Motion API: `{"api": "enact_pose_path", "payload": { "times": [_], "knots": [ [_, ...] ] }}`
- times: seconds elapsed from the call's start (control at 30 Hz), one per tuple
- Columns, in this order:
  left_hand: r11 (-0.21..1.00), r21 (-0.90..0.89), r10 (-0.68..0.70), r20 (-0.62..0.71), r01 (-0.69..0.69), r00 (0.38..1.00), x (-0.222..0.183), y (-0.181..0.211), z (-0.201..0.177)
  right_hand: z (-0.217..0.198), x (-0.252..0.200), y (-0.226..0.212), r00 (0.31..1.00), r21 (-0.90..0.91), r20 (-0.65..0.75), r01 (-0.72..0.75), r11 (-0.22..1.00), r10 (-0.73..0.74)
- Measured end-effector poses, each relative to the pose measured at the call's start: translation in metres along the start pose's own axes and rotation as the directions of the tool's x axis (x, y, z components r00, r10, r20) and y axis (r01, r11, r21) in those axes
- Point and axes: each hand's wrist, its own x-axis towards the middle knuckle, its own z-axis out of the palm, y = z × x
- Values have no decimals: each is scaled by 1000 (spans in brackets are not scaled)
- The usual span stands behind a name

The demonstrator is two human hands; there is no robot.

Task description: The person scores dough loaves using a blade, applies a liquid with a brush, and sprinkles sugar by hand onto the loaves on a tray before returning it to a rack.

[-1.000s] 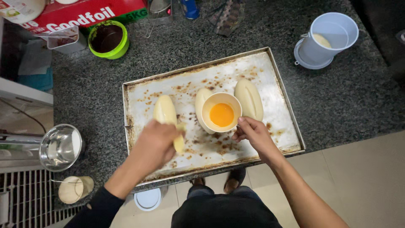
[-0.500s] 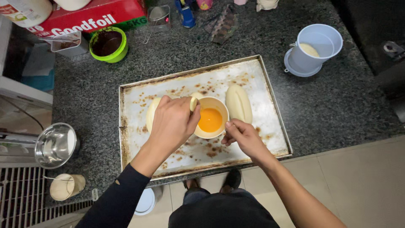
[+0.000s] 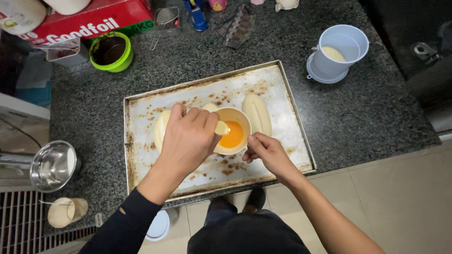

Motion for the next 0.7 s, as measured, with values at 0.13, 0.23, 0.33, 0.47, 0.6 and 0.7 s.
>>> {"api": "enact_pose_path", "payload": {
  "times": [0.13, 0.23, 0.33, 0.47, 0.6, 0.7],
  "knots": [
    [999, -36, -9, -44, 8, 999, 11, -4, -5, -5, 2, -3, 995, -23, -63, -77, 997, 75],
    [968, -173, -202, -107, 182, 974, 18, -25, -2, -16, 0, -4, 977, -44, -161, -149, 988, 140],
    [840, -291, -463, 57, 458, 885, 24, -54, 12, -30, -2, -5, 970, 50, -215, -104, 993, 113],
    [896, -228, -317, 275, 382, 908, 29, -80, 62, -53, -7, -6, 950, 60, -305, -54, 997, 70],
    [996, 13, 78, 230, -84, 970, 25, -84, 130, -72, -9, -5, 923, 57, -379, -50, 997, 68],
    [970, 93, 185, 326, -226, 927, 17, -75, 167, -81, -9, -4, 918, 65, -390, -48, 997, 70]
  ]
}}
